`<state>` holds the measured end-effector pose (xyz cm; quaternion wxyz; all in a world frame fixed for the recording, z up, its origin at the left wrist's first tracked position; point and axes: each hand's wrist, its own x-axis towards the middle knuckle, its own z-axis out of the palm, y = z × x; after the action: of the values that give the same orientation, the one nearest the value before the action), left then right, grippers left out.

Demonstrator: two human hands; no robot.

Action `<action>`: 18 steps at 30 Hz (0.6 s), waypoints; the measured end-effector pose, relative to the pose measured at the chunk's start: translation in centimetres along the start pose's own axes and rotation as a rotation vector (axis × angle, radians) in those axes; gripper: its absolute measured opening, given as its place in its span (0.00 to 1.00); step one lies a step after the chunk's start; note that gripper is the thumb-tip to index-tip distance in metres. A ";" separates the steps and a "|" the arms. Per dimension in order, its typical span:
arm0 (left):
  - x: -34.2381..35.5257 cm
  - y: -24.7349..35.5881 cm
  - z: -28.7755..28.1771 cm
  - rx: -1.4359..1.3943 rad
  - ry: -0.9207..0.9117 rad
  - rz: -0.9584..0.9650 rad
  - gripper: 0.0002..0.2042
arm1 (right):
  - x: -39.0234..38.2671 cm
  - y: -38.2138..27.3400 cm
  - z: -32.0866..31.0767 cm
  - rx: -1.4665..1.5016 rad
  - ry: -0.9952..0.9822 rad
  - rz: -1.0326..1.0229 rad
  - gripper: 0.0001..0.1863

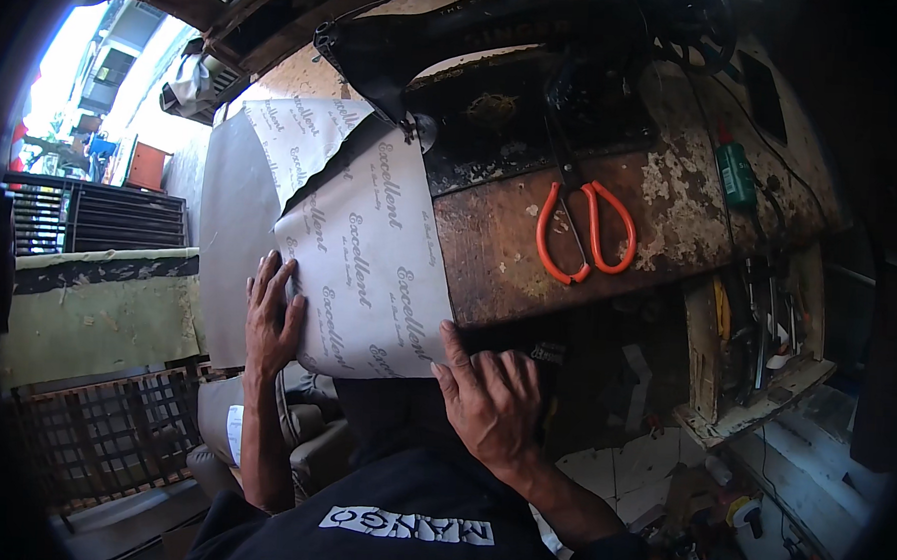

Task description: The person aligns a paper template over a piece of brown upholstery material on a workbench, then cuts along the edge of the paper using shears.

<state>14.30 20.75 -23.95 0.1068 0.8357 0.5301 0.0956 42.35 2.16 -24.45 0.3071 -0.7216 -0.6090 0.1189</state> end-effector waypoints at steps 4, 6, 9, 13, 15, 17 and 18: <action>0.1 -0.1 0.0 0.014 -0.026 0.008 0.25 | 0.7 0.1 -0.9 -0.148 0.055 -0.064 0.24; 0.2 -0.1 -0.1 0.016 -0.025 0.010 0.25 | 1.1 -0.2 -1.4 -0.216 0.033 -0.068 0.23; 0.4 -0.1 0.0 -0.001 -0.040 0.004 0.26 | 1.7 -0.4 -1.7 -0.231 0.030 -0.069 0.23; 1.1 -0.3 0.1 -0.001 -0.046 0.005 0.26 | 2.3 -0.2 -1.4 -0.273 0.020 -0.090 0.22; 1.5 -0.5 0.0 -0.001 -0.047 0.012 0.26 | 2.8 -0.3 -1.4 -0.282 0.022 -0.092 0.22; 2.0 -0.6 -0.1 -0.003 -0.050 0.020 0.27 | 3.4 -0.3 -1.4 -0.283 0.023 -0.102 0.21; 2.3 -0.7 -0.1 -0.004 -0.049 0.019 0.27 | 3.6 -0.3 -1.3 -0.288 0.024 -0.103 0.21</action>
<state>14.59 23.11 -23.93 0.1204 0.8425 0.5194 0.0773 43.65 5.22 -22.48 0.2134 -0.7274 -0.6522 0.0060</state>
